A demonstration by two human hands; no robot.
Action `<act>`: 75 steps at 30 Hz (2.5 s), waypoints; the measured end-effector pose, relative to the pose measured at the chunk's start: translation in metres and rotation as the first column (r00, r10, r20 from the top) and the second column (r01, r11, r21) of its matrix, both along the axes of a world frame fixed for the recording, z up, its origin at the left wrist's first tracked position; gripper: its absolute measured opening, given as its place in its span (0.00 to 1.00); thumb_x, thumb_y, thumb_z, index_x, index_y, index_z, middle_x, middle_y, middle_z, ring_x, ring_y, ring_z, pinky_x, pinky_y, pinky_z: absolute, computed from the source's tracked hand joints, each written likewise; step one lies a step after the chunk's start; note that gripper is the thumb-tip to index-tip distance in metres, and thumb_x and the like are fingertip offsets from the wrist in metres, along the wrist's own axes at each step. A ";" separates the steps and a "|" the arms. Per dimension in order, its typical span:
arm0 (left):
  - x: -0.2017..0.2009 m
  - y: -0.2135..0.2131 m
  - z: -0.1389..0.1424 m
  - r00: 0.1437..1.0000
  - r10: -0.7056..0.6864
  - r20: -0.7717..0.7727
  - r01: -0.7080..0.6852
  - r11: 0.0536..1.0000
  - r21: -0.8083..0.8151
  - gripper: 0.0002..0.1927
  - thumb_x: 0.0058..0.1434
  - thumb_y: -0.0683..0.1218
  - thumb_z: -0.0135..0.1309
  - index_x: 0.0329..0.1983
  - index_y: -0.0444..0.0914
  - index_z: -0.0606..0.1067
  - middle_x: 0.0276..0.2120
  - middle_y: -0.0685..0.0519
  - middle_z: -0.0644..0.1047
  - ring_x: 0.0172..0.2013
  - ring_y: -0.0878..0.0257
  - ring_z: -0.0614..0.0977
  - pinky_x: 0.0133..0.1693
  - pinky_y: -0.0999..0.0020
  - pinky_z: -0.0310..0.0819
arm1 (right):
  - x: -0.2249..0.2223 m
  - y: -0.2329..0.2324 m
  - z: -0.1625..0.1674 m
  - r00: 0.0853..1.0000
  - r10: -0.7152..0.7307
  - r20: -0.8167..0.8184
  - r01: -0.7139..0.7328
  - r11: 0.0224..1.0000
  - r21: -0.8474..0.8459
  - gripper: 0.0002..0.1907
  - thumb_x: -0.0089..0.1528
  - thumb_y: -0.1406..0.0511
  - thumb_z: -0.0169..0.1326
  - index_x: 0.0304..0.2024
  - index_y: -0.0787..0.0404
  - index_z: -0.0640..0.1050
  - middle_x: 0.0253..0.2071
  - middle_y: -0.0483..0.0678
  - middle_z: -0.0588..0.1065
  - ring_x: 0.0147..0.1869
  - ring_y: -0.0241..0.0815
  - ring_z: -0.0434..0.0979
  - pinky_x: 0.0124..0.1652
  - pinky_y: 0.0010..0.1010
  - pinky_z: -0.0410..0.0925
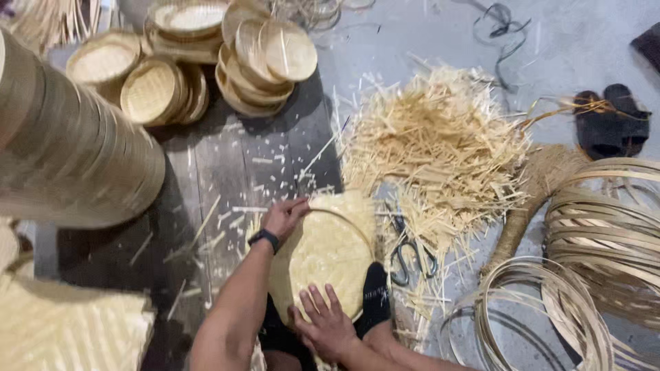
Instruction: The person weaves bamboo trays by placing a woven mat over a circular frame, pressing it into a wooden mold, and trimming excess material with shears. The finished trays are stacked nearby.
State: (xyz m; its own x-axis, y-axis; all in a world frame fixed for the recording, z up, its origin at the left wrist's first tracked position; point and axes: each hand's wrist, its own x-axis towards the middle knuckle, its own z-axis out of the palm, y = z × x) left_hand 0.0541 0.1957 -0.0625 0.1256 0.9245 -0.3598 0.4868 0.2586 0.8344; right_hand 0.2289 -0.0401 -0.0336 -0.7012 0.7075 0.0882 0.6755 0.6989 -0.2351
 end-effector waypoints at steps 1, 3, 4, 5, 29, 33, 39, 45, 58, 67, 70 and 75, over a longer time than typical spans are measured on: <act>0.000 0.003 0.000 0.999 -0.026 0.040 0.023 0.998 0.060 0.21 0.64 0.60 0.54 0.54 0.46 0.81 0.54 0.49 0.82 0.55 0.54 0.84 0.56 0.62 0.76 | 0.000 0.007 0.007 1.000 -0.002 -0.030 0.001 1.000 -0.028 0.44 0.52 0.50 0.62 0.68 0.57 0.67 0.70 0.63 0.61 0.76 0.67 0.52 0.68 0.67 0.42; 0.000 0.005 0.004 0.990 -0.071 0.118 0.054 0.988 0.147 0.22 0.63 0.59 0.54 0.53 0.45 0.82 0.52 0.50 0.82 0.54 0.52 0.83 0.56 0.61 0.75 | 0.000 0.024 0.029 0.999 0.011 -0.041 -0.020 0.973 -0.228 0.39 0.55 0.50 0.61 0.65 0.57 0.69 0.68 0.61 0.63 0.73 0.63 0.57 0.69 0.63 0.47; 0.001 0.004 0.007 0.995 -0.095 0.012 0.092 0.982 0.164 0.21 0.63 0.59 0.52 0.53 0.46 0.82 0.54 0.50 0.80 0.53 0.51 0.82 0.55 0.59 0.74 | 0.002 0.043 0.040 0.999 0.022 -0.028 -0.031 0.923 -0.384 0.33 0.59 0.50 0.59 0.62 0.57 0.70 0.67 0.59 0.65 0.71 0.59 0.60 0.70 0.58 0.51; 0.001 0.001 0.011 0.988 -0.121 -0.092 0.136 0.974 0.182 0.21 0.64 0.59 0.50 0.53 0.46 0.83 0.55 0.49 0.77 0.53 0.50 0.80 0.53 0.57 0.73 | 0.006 0.068 0.048 0.999 0.033 -0.018 -0.038 0.849 -0.527 0.28 0.63 0.50 0.57 0.59 0.57 0.71 0.66 0.56 0.66 0.69 0.54 0.63 0.71 0.54 0.54; 0.015 0.029 -0.038 1.000 -0.018 -0.010 0.015 0.964 -0.267 0.27 0.58 0.64 0.60 0.39 0.34 0.85 0.30 0.50 0.84 0.33 0.63 0.81 0.41 0.64 0.75 | 0.076 0.198 -0.006 0.474 -0.874 0.102 0.604 0.238 -0.761 0.32 0.70 0.47 0.36 0.45 0.68 0.79 0.46 0.64 0.78 0.53 0.62 0.77 0.54 0.46 0.67; 0.024 0.041 -0.031 0.993 -0.070 -0.097 0.040 0.958 -0.283 0.30 0.61 0.64 0.60 0.35 0.30 0.86 0.31 0.41 0.83 0.31 0.61 0.78 0.40 0.62 0.75 | 0.084 0.211 -0.013 0.429 -0.903 0.016 0.385 0.167 -0.908 0.33 0.69 0.48 0.39 0.43 0.73 0.78 0.44 0.65 0.80 0.50 0.60 0.78 0.53 0.43 0.67; 0.007 0.005 -0.031 0.984 0.179 0.007 -0.179 0.983 0.044 0.24 0.56 0.60 0.52 0.45 0.41 0.86 0.40 0.48 0.86 0.32 0.54 0.84 0.36 0.57 0.78 | 0.086 0.203 -0.010 0.415 -0.909 -0.017 0.374 0.188 -0.908 0.34 0.69 0.46 0.39 0.46 0.73 0.77 0.46 0.63 0.79 0.50 0.56 0.77 0.53 0.41 0.67; -0.036 -0.036 -0.040 0.914 0.182 -0.363 -0.202 0.979 -0.017 0.37 0.68 0.69 0.44 0.38 0.30 0.81 0.32 0.30 0.80 0.35 0.36 0.80 0.43 0.49 0.74 | 0.086 0.205 -0.007 0.420 -0.908 0.002 0.431 0.197 -0.881 0.34 0.70 0.48 0.38 0.43 0.74 0.77 0.43 0.65 0.79 0.49 0.61 0.79 0.53 0.43 0.67; -0.029 -0.130 0.013 0.792 0.427 -0.436 -0.240 0.875 0.421 0.23 0.66 0.57 0.56 0.51 0.34 0.79 0.39 0.33 0.79 0.43 0.37 0.80 0.46 0.47 0.75 | 0.149 0.138 0.090 0.770 -0.619 -0.154 0.564 0.774 -0.289 0.12 0.66 0.58 0.49 0.40 0.59 0.77 0.45 0.58 0.72 0.49 0.62 0.74 0.46 0.52 0.69; -0.074 -0.226 0.056 0.818 0.469 -0.332 -0.327 0.855 0.402 0.27 0.66 0.56 0.56 0.61 0.33 0.78 0.46 0.31 0.78 0.42 0.39 0.81 0.49 0.49 0.74 | 0.210 0.057 0.237 0.907 -0.286 0.309 0.363 0.903 -0.229 0.17 0.64 0.55 0.51 0.40 0.62 0.80 0.39 0.57 0.79 0.46 0.58 0.79 0.47 0.50 0.71; -0.078 -0.222 0.052 0.883 0.401 -0.246 -0.294 0.878 0.378 0.25 0.72 0.55 0.52 0.60 0.31 0.76 0.50 0.35 0.79 0.48 0.45 0.81 0.50 0.53 0.73 | 0.187 0.052 0.199 0.869 -0.422 0.257 0.492 0.691 -0.529 0.21 0.66 0.50 0.49 0.45 0.61 0.77 0.42 0.55 0.79 0.45 0.51 0.80 0.47 0.46 0.73; -0.057 -0.172 0.018 0.685 0.717 0.130 -0.689 0.696 -0.204 0.28 0.79 0.58 0.48 0.59 0.26 0.71 0.50 0.33 0.78 0.42 0.44 0.80 0.44 0.38 0.74 | 0.141 0.079 0.073 0.721 -0.691 -0.048 0.423 0.494 -0.760 0.24 0.68 0.50 0.48 0.47 0.65 0.76 0.44 0.57 0.77 0.46 0.52 0.79 0.47 0.46 0.71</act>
